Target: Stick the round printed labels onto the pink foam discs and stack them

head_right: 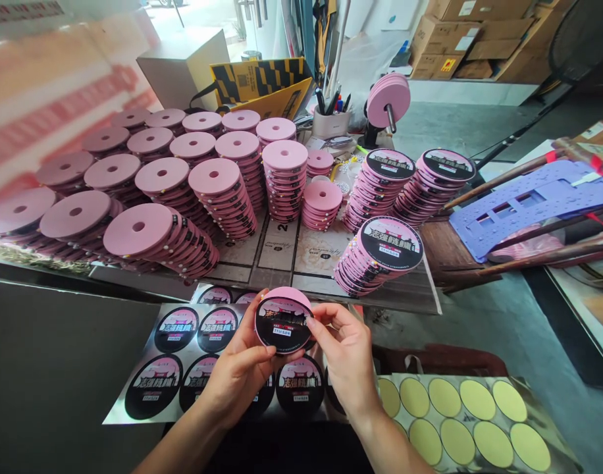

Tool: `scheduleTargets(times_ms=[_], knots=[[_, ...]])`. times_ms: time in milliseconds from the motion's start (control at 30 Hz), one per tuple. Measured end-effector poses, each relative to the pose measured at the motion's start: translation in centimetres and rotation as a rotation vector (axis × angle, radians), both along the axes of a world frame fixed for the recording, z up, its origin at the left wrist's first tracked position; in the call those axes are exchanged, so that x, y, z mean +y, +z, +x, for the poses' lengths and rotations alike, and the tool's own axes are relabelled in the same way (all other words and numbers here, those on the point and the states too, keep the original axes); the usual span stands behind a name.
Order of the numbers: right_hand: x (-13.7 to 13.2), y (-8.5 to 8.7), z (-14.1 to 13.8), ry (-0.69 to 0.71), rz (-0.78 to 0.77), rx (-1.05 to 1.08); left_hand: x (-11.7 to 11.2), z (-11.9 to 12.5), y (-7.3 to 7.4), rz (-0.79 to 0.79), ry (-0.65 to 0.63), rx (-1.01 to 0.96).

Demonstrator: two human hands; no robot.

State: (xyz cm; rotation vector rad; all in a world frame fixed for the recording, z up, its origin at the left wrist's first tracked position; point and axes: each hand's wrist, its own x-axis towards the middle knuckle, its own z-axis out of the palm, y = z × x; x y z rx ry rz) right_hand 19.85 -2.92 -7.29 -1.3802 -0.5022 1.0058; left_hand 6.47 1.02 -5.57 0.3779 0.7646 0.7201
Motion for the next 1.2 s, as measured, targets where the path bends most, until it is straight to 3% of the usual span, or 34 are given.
scheduleTargets(times_ms=[433,533,700,933,1033,1133,1200], knots=[[-0.1,-0.3,-0.6,-0.048,-0.01,-0.134,-0.5,0.2,-0.4,0.106,0.004,-0.001],[0.0,-0.2,-0.7,-0.057,-0.033,-0.216,-0.9,0.2,-0.4,0.219,0.007,0.043],[0.4,0.4,0.2,0.029,-0.124,-0.56,-1.1,-0.3,-0.9,0.441,-0.014,0.223],[-0.5,0.6,0.2,0.119,-0.036,-0.223,-1.1,0.6,-0.7,0.37,0.093,0.247],[-0.5,2.6,2.5,0.058,-0.015,-0.348,-1.3,1.3,-0.7,0.352,0.084,0.144],[1.0,5.7,7.8,-0.201,-0.037,-0.525,-1.2,1.2,-0.8,0.39,0.062,0.107],[2.5,7.6,11.5,-0.311,0.0,-0.486,-0.9,0.8,-1.0,0.384,0.039,0.18]])
